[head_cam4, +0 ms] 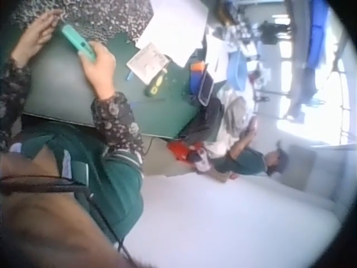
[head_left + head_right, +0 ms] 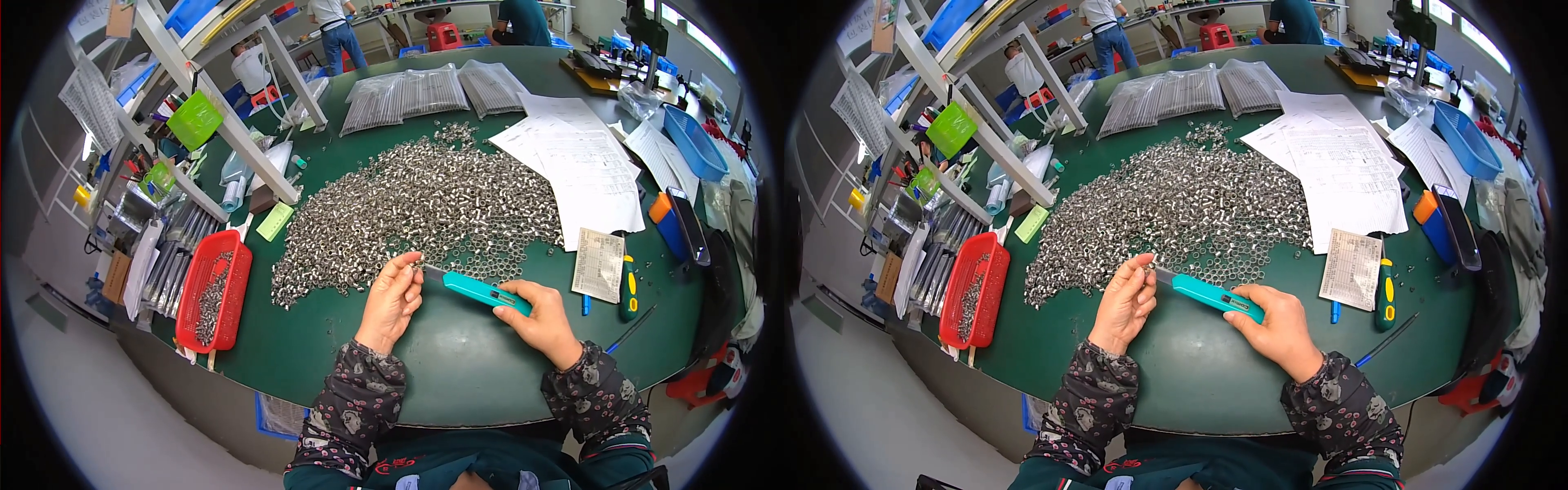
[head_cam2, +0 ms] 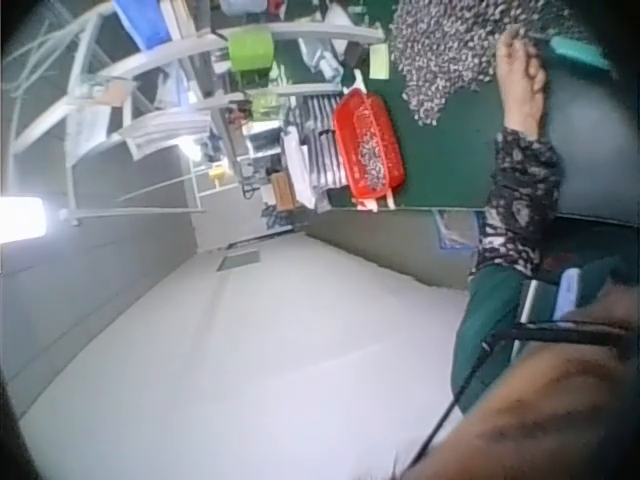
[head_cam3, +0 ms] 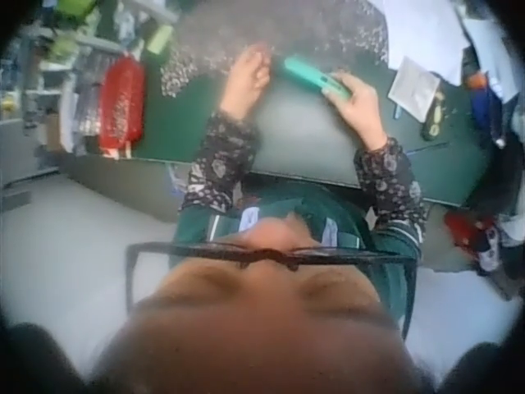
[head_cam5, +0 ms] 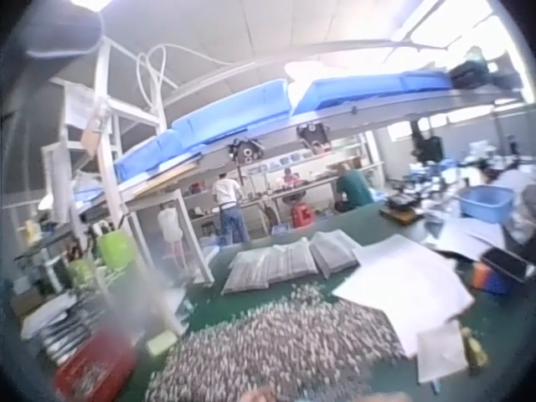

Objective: Manually deburring or cleaning small metal components using a utility knife.

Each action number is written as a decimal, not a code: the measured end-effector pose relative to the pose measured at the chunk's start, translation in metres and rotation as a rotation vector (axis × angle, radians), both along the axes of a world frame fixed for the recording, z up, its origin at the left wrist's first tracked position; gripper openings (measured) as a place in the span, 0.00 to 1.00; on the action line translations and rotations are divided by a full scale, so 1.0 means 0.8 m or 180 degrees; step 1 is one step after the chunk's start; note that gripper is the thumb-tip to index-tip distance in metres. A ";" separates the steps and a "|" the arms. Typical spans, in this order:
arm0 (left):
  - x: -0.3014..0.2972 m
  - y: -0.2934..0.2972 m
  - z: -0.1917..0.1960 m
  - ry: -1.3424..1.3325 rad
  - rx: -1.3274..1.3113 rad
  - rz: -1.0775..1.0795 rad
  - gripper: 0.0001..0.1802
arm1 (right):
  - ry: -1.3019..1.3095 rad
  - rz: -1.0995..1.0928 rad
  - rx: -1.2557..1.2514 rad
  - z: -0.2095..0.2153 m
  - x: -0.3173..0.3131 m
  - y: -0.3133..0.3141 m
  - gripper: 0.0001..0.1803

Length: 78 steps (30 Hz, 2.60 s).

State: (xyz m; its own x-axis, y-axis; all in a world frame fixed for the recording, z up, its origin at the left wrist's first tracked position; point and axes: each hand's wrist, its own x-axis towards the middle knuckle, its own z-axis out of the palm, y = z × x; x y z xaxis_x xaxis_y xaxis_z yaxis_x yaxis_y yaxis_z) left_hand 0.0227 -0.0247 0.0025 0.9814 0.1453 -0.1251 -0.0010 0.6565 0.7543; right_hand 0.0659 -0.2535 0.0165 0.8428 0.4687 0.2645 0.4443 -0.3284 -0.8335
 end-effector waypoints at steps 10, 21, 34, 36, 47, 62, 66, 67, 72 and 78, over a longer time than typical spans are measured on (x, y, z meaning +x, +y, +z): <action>0.000 0.003 -0.009 -0.0083 -0.0010 -0.0025 0.07 | 0.0060 0.0185 0.0000 -0.003 0.000 0.000 0.16; -0.002 0.007 -0.014 0.0015 0.0025 -0.0146 0.08 | -0.0325 0.0012 -0.0162 0.004 -0.005 0.001 0.16; -0.001 0.001 -0.002 -0.0042 0.0157 -0.0074 0.10 | -0.0085 -0.0007 0.0039 0.003 -0.002 0.000 0.16; 0.000 0.002 -0.004 -0.0076 0.0138 -0.0069 0.10 | -0.0075 -0.0003 0.0004 0.003 -0.002 -0.001 0.16; 0.001 0.001 -0.003 -0.0027 0.0137 -0.0069 0.11 | 0.0025 0.0014 -0.0073 0.002 -0.002 0.000 0.16; 0.002 0.005 -0.011 -0.0071 -0.0023 -0.0070 0.07 | -0.0073 -0.0006 -0.0080 0.002 -0.001 0.000 0.17; 0.001 0.003 -0.007 -0.0089 -0.0086 -0.0189 0.07 | -0.0084 0.0001 -0.0028 0.000 -0.001 0.000 0.17; 0.001 0.003 -0.007 -0.0091 0.0030 -0.0110 0.08 | -0.0048 0.0009 -0.0043 0.000 -0.001 0.000 0.16; 0.003 0.003 -0.009 -0.0126 0.0412 0.0031 0.07 | 0.0015 0.0054 -0.0083 -0.001 0.000 0.000 0.16; 0.002 0.001 -0.006 -0.0063 0.0744 0.0090 0.06 | 0.0285 0.0175 -0.0113 0.000 0.001 -0.002 0.16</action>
State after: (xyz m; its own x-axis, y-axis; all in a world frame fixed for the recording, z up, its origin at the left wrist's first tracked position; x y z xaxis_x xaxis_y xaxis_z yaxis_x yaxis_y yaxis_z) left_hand 0.0246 -0.0236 -0.0023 0.9785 0.1956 -0.0655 -0.0334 0.4636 0.8854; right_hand 0.0663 -0.2548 0.0164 0.8350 0.5227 0.1719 0.3868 -0.3355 -0.8589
